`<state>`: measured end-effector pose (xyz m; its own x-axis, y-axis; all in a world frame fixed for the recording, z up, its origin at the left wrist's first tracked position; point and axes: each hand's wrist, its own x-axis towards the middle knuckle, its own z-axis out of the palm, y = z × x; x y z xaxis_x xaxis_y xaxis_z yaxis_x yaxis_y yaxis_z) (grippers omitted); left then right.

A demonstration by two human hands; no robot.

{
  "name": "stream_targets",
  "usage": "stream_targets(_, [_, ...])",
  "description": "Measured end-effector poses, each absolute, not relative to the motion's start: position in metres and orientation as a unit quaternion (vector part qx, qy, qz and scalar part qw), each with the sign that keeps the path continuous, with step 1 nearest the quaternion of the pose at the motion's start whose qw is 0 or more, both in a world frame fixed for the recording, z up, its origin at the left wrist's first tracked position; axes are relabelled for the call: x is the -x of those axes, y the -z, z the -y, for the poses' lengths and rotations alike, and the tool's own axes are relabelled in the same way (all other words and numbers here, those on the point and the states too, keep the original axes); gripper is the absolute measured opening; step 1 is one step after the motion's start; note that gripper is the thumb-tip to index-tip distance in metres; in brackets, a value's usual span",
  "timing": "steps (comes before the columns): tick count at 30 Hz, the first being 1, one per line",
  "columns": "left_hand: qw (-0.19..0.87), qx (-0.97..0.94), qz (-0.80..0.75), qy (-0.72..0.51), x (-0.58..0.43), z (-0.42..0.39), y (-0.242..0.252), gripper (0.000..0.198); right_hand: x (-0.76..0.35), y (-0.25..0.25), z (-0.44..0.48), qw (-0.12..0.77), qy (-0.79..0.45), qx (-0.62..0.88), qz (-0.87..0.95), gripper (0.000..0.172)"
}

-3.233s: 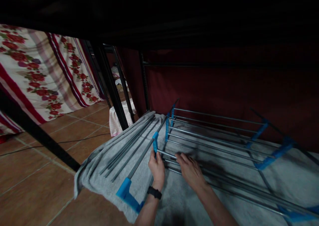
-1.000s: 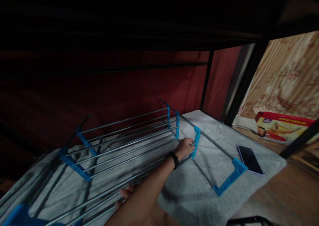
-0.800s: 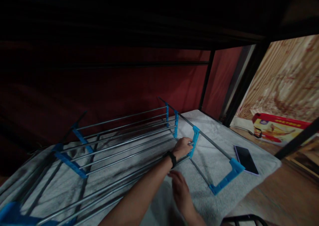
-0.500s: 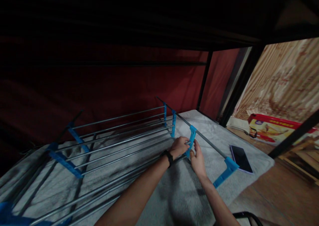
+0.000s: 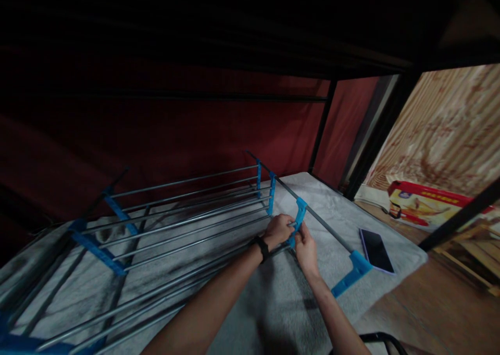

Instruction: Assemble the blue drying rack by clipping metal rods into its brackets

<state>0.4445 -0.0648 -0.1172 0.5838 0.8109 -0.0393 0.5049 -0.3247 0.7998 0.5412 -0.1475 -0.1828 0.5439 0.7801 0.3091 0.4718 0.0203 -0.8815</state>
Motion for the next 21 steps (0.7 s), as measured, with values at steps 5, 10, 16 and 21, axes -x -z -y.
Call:
stream_targets(5, [0.402,-0.796,-0.409,-0.195,-0.442,0.062,0.124,0.041,-0.534,0.181,0.149,0.537,-0.123,0.699,0.456,0.061])
stream_targets(10, [0.393,-0.797,-0.417,-0.194,-0.441,0.059,0.129,0.043,-0.53,0.178,0.151,0.525,-0.123,0.702,0.466,0.061])
stream_targets(16, [0.394,-0.795,-0.42,-0.189,-0.438,0.062,0.127,0.042,-0.527,0.175,0.153,0.509,-0.114,0.71,0.473,0.061])
stream_targets(21, [0.386,-0.799,-0.422,-0.185,-0.439,0.065,0.123,0.034,-0.527,0.177,0.153,0.514,-0.112,0.707,0.473,0.06])
